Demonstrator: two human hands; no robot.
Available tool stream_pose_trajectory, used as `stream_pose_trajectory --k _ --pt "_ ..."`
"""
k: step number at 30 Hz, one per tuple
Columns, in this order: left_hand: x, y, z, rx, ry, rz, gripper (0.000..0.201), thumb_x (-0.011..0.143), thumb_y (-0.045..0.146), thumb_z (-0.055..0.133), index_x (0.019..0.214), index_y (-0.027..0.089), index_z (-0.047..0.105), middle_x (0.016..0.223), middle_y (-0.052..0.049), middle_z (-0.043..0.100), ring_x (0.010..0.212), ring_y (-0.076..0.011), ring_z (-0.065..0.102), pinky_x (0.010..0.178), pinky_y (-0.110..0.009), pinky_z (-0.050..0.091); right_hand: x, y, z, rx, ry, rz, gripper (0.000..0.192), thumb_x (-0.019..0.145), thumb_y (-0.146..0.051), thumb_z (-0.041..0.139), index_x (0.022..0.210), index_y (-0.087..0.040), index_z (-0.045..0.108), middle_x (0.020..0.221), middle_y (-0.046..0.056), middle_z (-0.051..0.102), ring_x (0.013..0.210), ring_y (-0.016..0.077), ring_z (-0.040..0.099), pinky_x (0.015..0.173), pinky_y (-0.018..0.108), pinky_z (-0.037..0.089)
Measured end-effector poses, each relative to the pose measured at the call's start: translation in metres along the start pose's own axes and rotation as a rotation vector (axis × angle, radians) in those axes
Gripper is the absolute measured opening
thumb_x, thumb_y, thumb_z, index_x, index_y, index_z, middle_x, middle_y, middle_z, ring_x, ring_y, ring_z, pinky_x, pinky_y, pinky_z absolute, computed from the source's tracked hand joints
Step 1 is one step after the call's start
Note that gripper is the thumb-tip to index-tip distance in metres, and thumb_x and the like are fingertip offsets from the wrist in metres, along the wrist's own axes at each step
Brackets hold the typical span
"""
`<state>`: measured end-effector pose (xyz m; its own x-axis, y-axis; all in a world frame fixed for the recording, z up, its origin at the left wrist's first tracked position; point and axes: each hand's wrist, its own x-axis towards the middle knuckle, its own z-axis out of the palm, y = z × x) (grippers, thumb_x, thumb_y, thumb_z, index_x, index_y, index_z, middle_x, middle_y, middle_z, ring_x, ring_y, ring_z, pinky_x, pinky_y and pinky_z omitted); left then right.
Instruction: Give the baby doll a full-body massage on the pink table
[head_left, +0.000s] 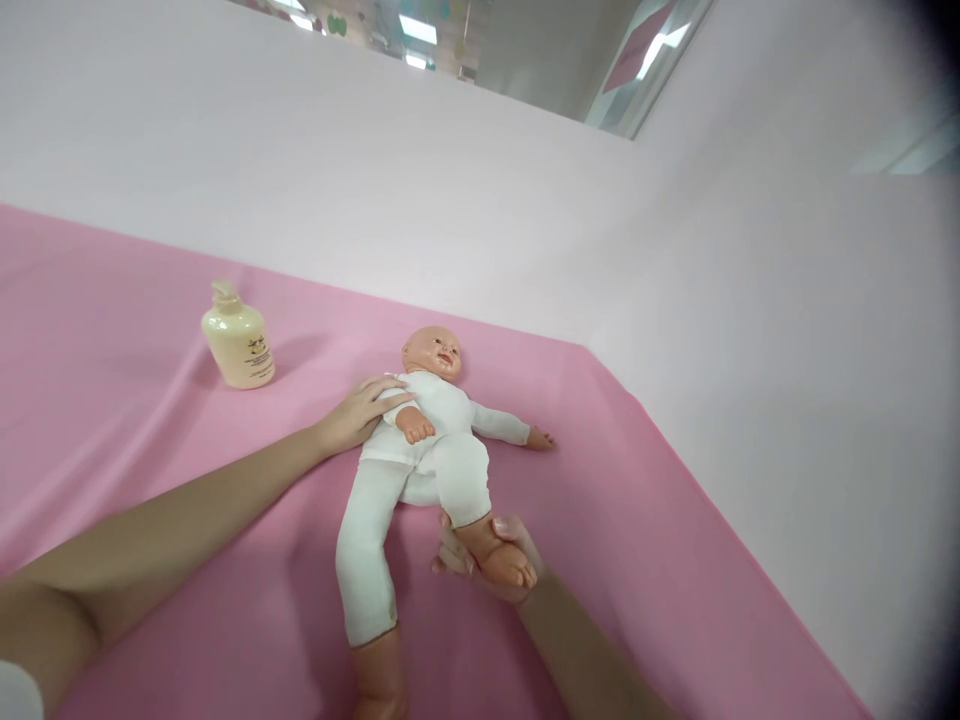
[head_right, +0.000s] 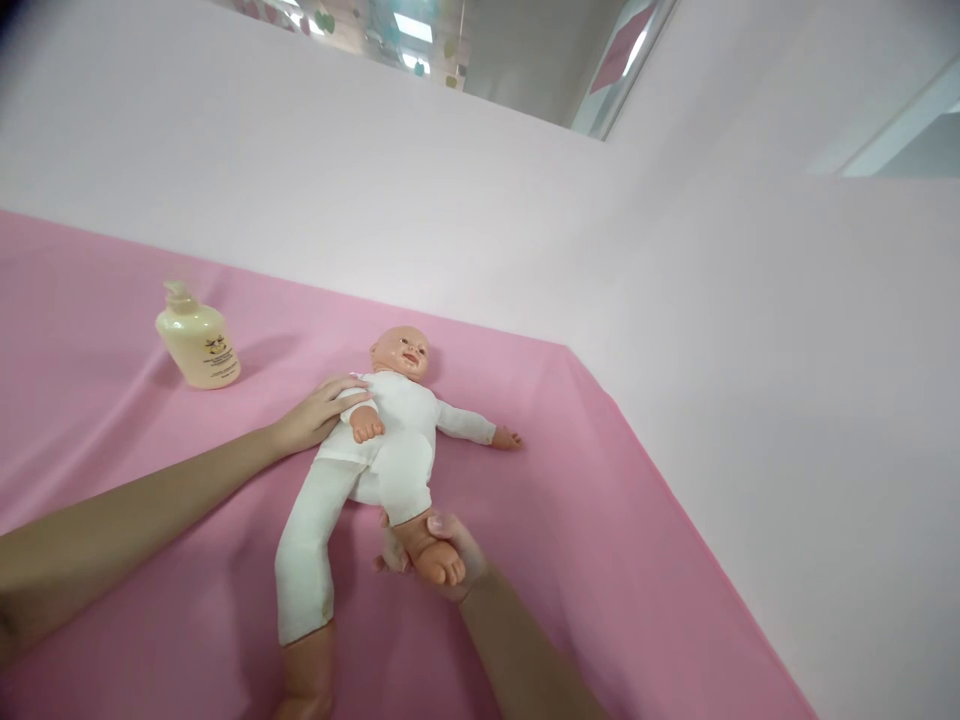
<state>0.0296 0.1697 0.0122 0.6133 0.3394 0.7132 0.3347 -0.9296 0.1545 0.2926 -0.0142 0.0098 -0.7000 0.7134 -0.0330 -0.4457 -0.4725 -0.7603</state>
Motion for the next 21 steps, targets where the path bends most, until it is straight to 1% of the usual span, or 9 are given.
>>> stream_pose_trajectory --k 2,4,7,11,14,18,21 --pt "0.0 0.0 0.0 -0.003 -0.001 -0.002 0.054 0.096 0.007 0.036 0.144 0.03 0.043 0.135 -0.012 0.052 0.131 -0.0244 0.045 0.107 -0.049 0.041 0.0 0.003 -0.003 0.076 -0.024 -0.011 0.056 0.074 -0.057 0.057 0.109 -0.015 0.061 0.064 -0.001 0.05 0.058 0.0124 0.04 0.087 0.042 0.043" --pt "0.0 0.0 0.0 -0.003 -0.004 -0.002 0.054 0.096 0.007 0.036 0.144 0.03 0.042 0.135 -0.012 0.051 0.131 -0.0245 0.045 0.107 -0.048 0.041 0.0 0.006 -0.007 0.09 -0.037 -0.018 0.055 0.074 -0.058 0.057 0.108 -0.014 0.061 0.065 -0.001 0.053 0.059 0.0128 0.043 0.086 0.041 0.043" --pt "-0.001 -0.001 0.0 -0.002 -0.014 -0.004 0.054 0.096 0.006 0.035 0.145 0.03 0.042 0.136 -0.012 0.051 0.132 -0.0248 0.044 0.108 -0.049 0.04 0.0 0.008 -0.011 0.098 -0.033 -0.009 0.053 0.074 -0.057 0.058 0.105 -0.015 0.061 0.064 -0.001 0.054 0.058 0.0126 0.044 0.084 0.039 0.044" --pt "-0.001 -0.001 0.0 0.002 -0.01 -0.004 0.054 0.096 0.006 0.036 0.144 0.029 0.042 0.136 -0.012 0.051 0.132 -0.0246 0.044 0.107 -0.049 0.04 0.001 0.007 -0.01 0.102 -0.054 -0.023 0.052 0.076 -0.056 0.057 0.106 -0.014 0.061 0.067 0.0 0.055 0.058 0.012 0.044 0.086 0.039 0.044" --pt "-0.001 -0.001 0.0 0.003 -0.009 -0.005 0.054 0.095 0.006 0.036 0.144 0.03 0.042 0.136 -0.012 0.051 0.132 -0.0247 0.044 0.107 -0.049 0.04 0.003 0.005 -0.006 0.08 -0.101 -0.057 0.051 0.076 -0.058 0.056 0.104 -0.016 0.061 0.067 0.0 0.055 0.058 0.0121 0.044 0.084 0.038 0.045" --pt "-0.001 -0.001 0.0 0.004 -0.011 -0.002 0.055 0.095 0.006 0.036 0.144 0.03 0.042 0.136 -0.012 0.051 0.132 -0.025 0.043 0.107 -0.049 0.041 0.003 0.001 -0.001 0.045 -0.065 -0.019 0.053 0.074 -0.06 0.059 0.104 -0.017 0.061 0.066 -0.001 0.052 0.058 0.012 0.042 0.086 0.04 0.044" --pt "-0.001 -0.001 0.0 0.001 -0.01 -0.004 0.055 0.095 0.006 0.036 0.144 0.031 0.042 0.136 -0.012 0.051 0.131 -0.0247 0.044 0.107 -0.05 0.041 0.002 0.001 -0.001 0.051 -0.05 -0.008 0.054 0.074 -0.059 0.059 0.105 -0.015 0.06 0.065 -0.001 0.052 0.058 0.0119 0.043 0.089 0.041 0.044"
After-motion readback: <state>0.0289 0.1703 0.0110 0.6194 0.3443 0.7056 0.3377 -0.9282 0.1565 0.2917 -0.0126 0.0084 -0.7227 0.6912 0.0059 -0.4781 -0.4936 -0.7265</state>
